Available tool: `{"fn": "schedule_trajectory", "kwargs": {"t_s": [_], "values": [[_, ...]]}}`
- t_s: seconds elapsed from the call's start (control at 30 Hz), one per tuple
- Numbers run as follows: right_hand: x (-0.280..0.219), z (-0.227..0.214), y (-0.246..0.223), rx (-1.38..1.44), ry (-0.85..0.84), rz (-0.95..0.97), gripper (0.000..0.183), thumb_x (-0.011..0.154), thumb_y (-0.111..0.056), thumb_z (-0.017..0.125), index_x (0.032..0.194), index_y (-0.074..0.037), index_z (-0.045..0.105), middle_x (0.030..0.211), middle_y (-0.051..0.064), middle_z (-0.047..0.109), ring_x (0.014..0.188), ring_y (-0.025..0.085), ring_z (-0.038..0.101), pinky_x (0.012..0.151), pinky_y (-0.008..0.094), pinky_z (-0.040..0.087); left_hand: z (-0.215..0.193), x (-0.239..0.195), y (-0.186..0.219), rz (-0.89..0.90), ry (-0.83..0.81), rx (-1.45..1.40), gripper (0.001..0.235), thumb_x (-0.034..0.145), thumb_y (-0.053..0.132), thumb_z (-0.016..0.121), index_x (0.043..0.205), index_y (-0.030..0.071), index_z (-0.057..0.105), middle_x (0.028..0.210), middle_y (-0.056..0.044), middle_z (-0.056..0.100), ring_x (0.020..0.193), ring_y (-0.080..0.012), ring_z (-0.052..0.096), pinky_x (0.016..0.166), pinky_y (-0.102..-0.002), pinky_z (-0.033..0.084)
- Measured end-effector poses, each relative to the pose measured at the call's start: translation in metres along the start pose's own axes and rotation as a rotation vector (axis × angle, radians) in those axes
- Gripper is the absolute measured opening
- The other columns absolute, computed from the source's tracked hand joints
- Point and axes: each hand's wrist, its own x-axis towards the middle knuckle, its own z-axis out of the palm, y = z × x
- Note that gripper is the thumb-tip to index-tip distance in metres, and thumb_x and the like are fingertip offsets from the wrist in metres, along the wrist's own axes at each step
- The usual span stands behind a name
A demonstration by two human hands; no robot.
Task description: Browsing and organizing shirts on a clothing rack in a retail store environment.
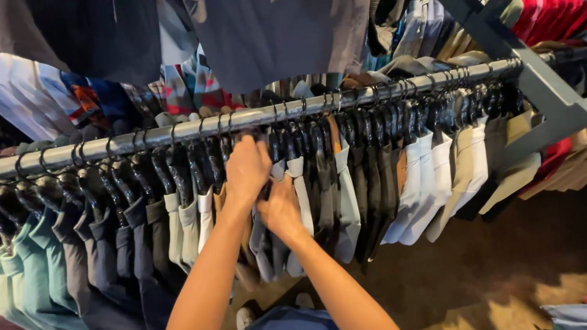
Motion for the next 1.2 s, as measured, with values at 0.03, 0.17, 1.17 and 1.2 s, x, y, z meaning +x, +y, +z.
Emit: {"fn": "schedule_trajectory", "kwargs": {"t_s": [0.03, 0.17, 1.17, 1.2], "values": [[0.002, -0.005, -0.008, -0.002, 0.001, -0.001, 0.036, 0.077, -0.022, 0.074, 0.109, -0.012, 0.06, 0.105, 0.019, 0.051, 0.093, 0.047, 0.064, 0.082, 0.052, 0.059, 0.005, 0.002, -0.002, 0.001, 0.001, -0.002, 0.032, 0.101, 0.035, 0.048, 0.098, 0.005, 0.061, 0.087, -0.022, 0.069, 0.086, -0.0479, 0.073, 0.073, -0.058, 0.058], [0.005, -0.018, -0.025, -0.057, -0.185, 0.136, 0.042, 0.079, -0.012, 0.072, 0.118, -0.005, 0.058, 0.115, 0.019, 0.045, 0.099, 0.05, 0.065, 0.087, 0.054, 0.059, 0.026, 0.008, -0.018, 0.006, 0.156, 0.156, 0.017, 0.091, 0.018, 0.061, 0.079, 0.006, 0.06, 0.068, -0.016, 0.067, 0.068, -0.0421, 0.074, 0.059, -0.05, 0.061], [0.005, 0.008, 0.047, -0.152, 0.074, -0.029, 0.03, 0.098, -0.024, 0.06, 0.115, 0.0, 0.054, 0.098, 0.022, 0.067, 0.086, 0.044, 0.071, 0.07, 0.05, 0.06, 0.014, -0.021, -0.032, 0.604, -0.008, 0.446, 0.02, 0.074, 0.021, 0.074, 0.091, 0.012, 0.071, 0.109, -0.003, 0.068, 0.086, -0.0318, 0.068, 0.059, -0.043, 0.06], [0.002, 0.017, 0.049, -0.092, 0.103, -0.035, 0.033, 0.1, -0.017, 0.055, 0.126, 0.003, 0.049, 0.107, 0.028, 0.066, 0.09, 0.047, 0.069, 0.074, 0.053, 0.059, 0.012, -0.025, -0.031, 0.587, -0.02, 0.442, 0.023, 0.074, 0.025, 0.075, 0.092, 0.011, 0.071, 0.109, -0.003, 0.068, 0.087, -0.0321, 0.068, 0.06, -0.044, 0.06]]}}
